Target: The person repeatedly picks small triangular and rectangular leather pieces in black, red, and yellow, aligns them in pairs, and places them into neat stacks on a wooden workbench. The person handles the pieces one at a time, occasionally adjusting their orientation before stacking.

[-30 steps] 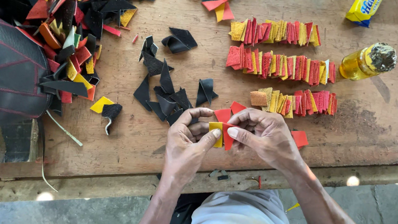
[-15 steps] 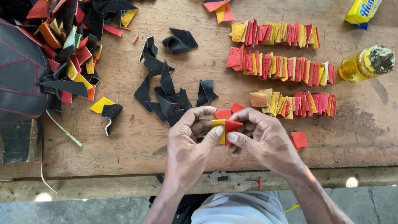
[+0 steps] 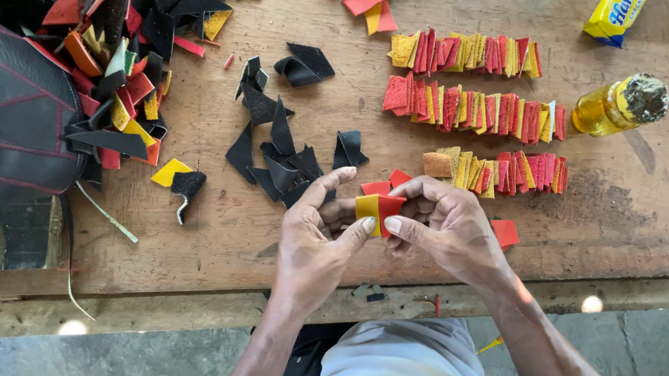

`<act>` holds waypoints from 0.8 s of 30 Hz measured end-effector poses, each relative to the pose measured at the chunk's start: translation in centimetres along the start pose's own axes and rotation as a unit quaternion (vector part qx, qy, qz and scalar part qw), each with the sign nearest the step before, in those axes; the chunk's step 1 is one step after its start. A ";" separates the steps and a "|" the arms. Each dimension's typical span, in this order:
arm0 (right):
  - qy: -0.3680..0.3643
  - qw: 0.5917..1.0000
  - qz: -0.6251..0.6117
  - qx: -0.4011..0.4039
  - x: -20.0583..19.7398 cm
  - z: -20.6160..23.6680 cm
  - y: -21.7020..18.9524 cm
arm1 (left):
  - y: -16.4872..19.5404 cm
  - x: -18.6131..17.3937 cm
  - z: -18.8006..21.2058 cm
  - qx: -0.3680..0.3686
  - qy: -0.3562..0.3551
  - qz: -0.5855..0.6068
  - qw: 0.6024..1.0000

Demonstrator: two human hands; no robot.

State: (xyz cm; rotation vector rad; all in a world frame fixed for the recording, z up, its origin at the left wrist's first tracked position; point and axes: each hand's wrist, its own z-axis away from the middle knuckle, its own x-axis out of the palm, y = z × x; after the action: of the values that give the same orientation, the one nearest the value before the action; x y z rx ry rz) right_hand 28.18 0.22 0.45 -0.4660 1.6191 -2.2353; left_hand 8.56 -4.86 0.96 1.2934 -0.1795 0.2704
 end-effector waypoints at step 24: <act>0.053 0.984 0.123 -0.116 -1.1 0.6 -2.4 | -2.1 -0.6 -0.7 -0.021 -0.006 0.094 0.995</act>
State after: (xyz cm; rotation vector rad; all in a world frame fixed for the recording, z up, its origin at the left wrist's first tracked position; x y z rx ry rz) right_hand 29.25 0.94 2.86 -0.1920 1.8898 -1.9294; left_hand 8.57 -4.78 -1.30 1.2385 -0.3155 0.4175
